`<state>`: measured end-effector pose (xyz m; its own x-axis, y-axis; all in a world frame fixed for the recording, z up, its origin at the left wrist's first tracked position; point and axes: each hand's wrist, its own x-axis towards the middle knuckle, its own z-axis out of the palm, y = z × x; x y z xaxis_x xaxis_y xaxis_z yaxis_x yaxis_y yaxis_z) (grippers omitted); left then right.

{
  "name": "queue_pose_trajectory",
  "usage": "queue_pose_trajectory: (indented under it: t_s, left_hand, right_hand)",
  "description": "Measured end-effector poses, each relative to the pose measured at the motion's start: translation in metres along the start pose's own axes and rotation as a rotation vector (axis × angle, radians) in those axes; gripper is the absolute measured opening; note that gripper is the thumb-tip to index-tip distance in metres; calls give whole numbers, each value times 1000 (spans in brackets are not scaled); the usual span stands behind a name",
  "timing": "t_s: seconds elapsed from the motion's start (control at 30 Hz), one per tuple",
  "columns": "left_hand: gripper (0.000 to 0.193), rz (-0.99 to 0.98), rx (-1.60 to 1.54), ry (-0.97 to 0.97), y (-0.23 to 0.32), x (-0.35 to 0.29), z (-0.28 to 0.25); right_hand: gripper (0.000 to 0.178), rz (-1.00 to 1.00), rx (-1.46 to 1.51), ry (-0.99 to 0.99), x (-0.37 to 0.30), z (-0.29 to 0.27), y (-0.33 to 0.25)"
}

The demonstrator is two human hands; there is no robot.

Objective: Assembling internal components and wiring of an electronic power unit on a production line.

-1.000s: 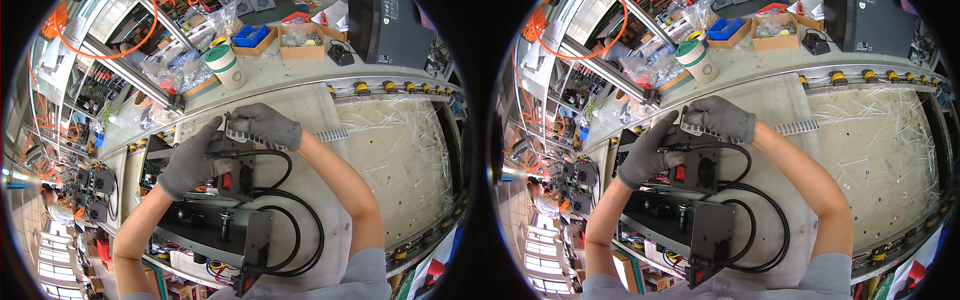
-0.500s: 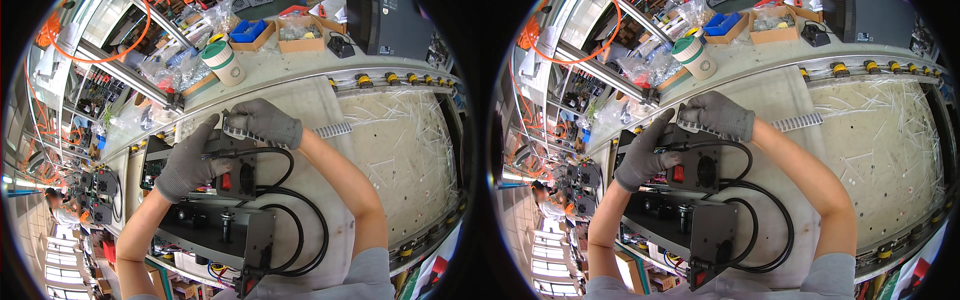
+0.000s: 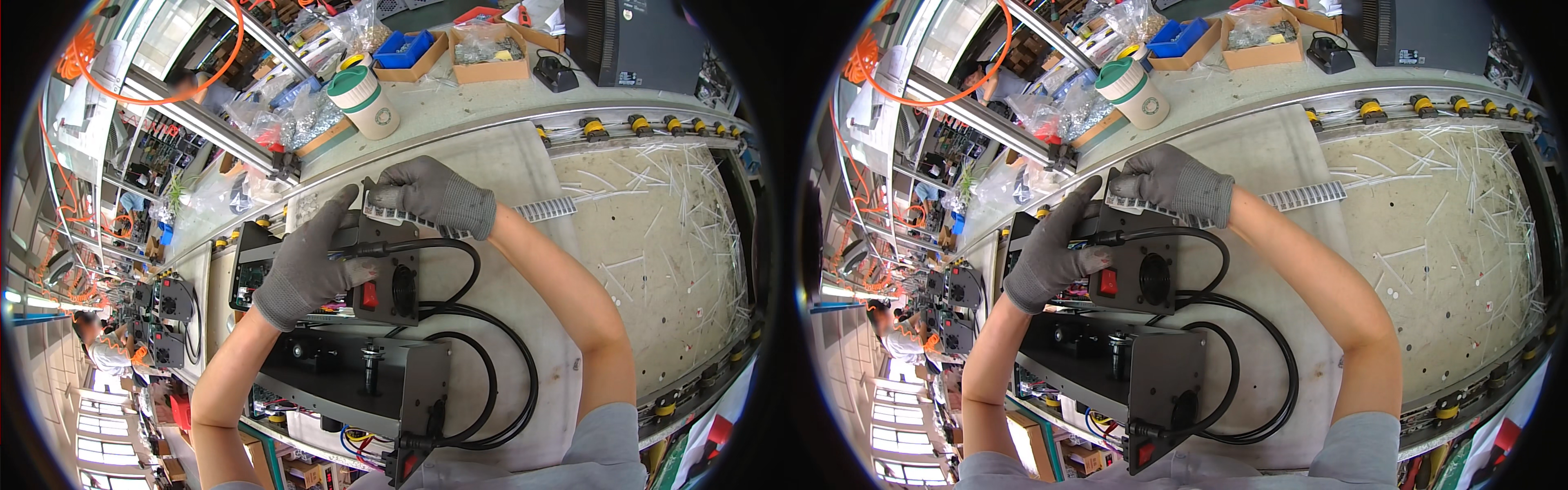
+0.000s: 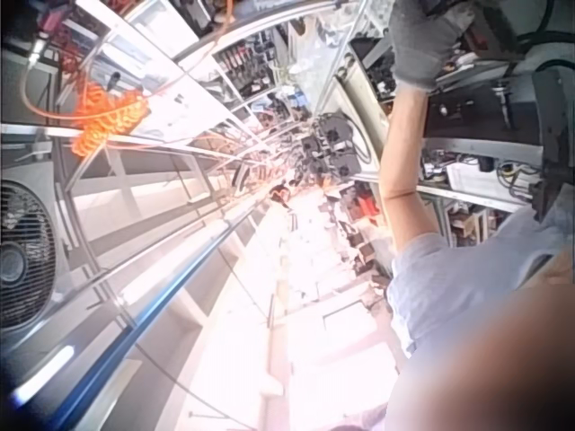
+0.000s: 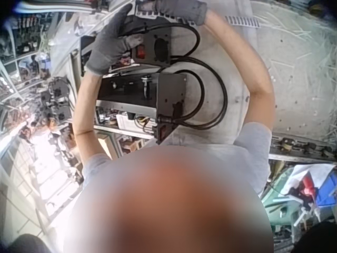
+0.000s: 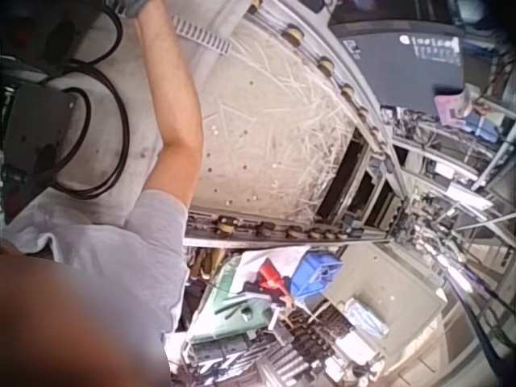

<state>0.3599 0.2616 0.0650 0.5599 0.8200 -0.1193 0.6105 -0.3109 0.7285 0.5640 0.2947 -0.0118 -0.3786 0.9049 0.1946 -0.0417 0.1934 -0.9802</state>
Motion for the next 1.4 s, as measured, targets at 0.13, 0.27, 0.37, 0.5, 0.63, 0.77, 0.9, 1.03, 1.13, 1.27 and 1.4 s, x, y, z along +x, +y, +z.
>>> queue_pose_trajectory:
  t_s: [0.13,0.27,0.37,0.5,0.63,0.77,0.9,1.03,1.13,1.27,1.4]
  left_hand:
    - [101,-6,6,-5,0,-1,-1]
    - [99,4,25,-5,0,-1,-1]
    - [97,15,103,6,-1,0,-2]
    - [96,23,131,9,-2,0,-2]
    - [95,22,128,6,-3,0,-2]
    - [94,31,154,7,-3,0,-2]
    - [93,47,180,13,-1,0,-3]
    - [94,53,182,14,-3,0,-3]
    - [98,45,162,6,-6,0,-3]
    - [98,87,145,64,2,-3,-2]
    - [83,289,160,317,34,-29,16]
  right_hand:
    - [26,-15,-38,15,-1,-2,-1]
    - [27,-12,-49,25,1,-1,0]
    - [27,105,-90,39,3,-1,0]
    - [27,0,-80,23,2,-2,-3]
    - [26,57,-70,27,2,-2,-3]
    - [26,91,-103,48,6,-1,-2]
    - [32,42,-159,52,6,0,-9]
    - [43,186,-190,50,0,-3,-16]
    - [44,266,-270,90,-2,-4,-19]
    - [40,237,-165,470,-29,-15,-32]
    - [40,70,-117,573,-95,-6,-61]
